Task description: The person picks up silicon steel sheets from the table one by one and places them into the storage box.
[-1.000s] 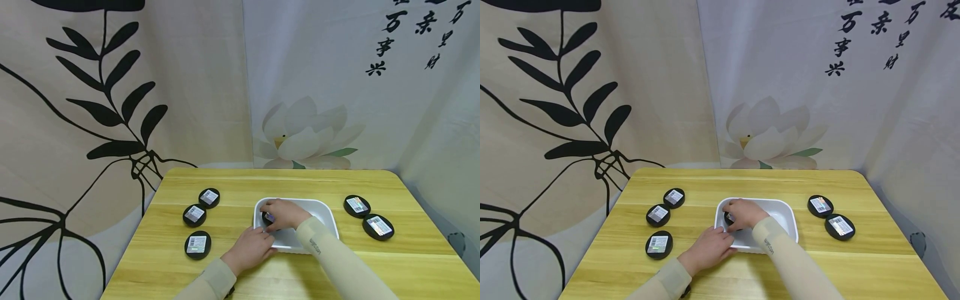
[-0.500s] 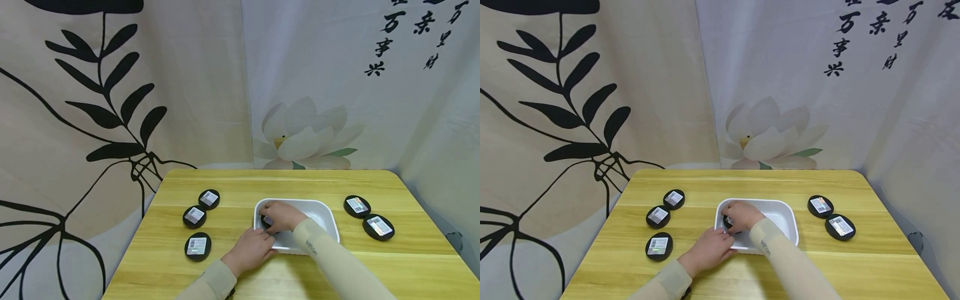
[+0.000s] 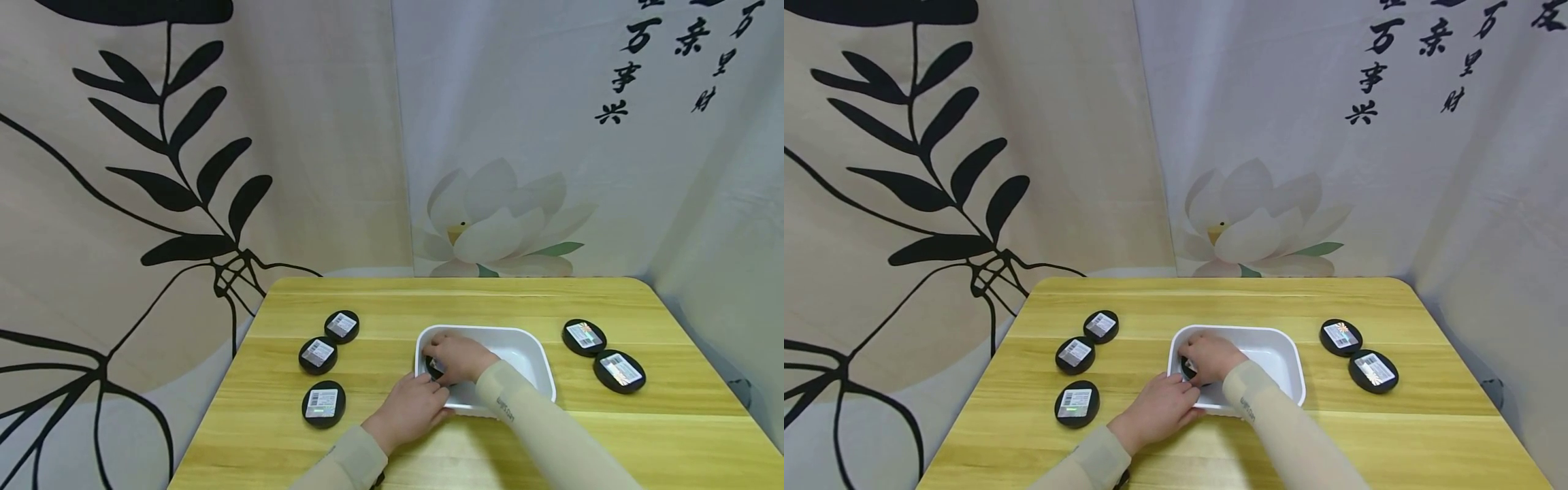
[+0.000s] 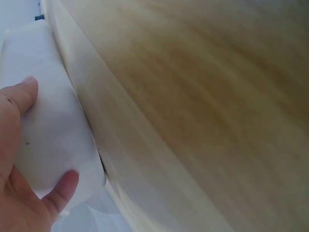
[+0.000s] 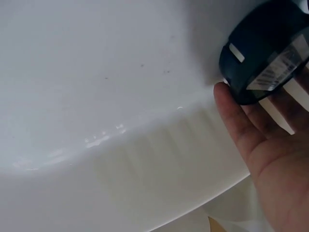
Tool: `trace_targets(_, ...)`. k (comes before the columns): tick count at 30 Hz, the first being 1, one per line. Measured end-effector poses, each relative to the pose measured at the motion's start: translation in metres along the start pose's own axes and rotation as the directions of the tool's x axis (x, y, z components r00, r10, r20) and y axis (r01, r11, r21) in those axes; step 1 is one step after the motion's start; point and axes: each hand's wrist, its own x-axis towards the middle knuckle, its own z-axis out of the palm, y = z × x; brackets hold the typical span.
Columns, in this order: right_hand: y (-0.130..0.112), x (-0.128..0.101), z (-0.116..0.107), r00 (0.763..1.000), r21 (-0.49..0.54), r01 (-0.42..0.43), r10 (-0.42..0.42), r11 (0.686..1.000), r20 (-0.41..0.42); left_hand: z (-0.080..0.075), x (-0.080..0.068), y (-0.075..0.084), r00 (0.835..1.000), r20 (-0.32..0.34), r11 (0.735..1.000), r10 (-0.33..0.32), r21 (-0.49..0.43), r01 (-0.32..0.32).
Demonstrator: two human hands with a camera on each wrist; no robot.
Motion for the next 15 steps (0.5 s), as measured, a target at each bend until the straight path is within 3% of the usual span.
trace_targets(15, -0.0014, -0.001, -0.0012, 0.999, -0.042, -0.042, 0.043, 0.998, 0.029, -0.0025, -0.0006, 0.0001, 1.0, 0.014, 1.0, -0.002, -0.027, 0.003)
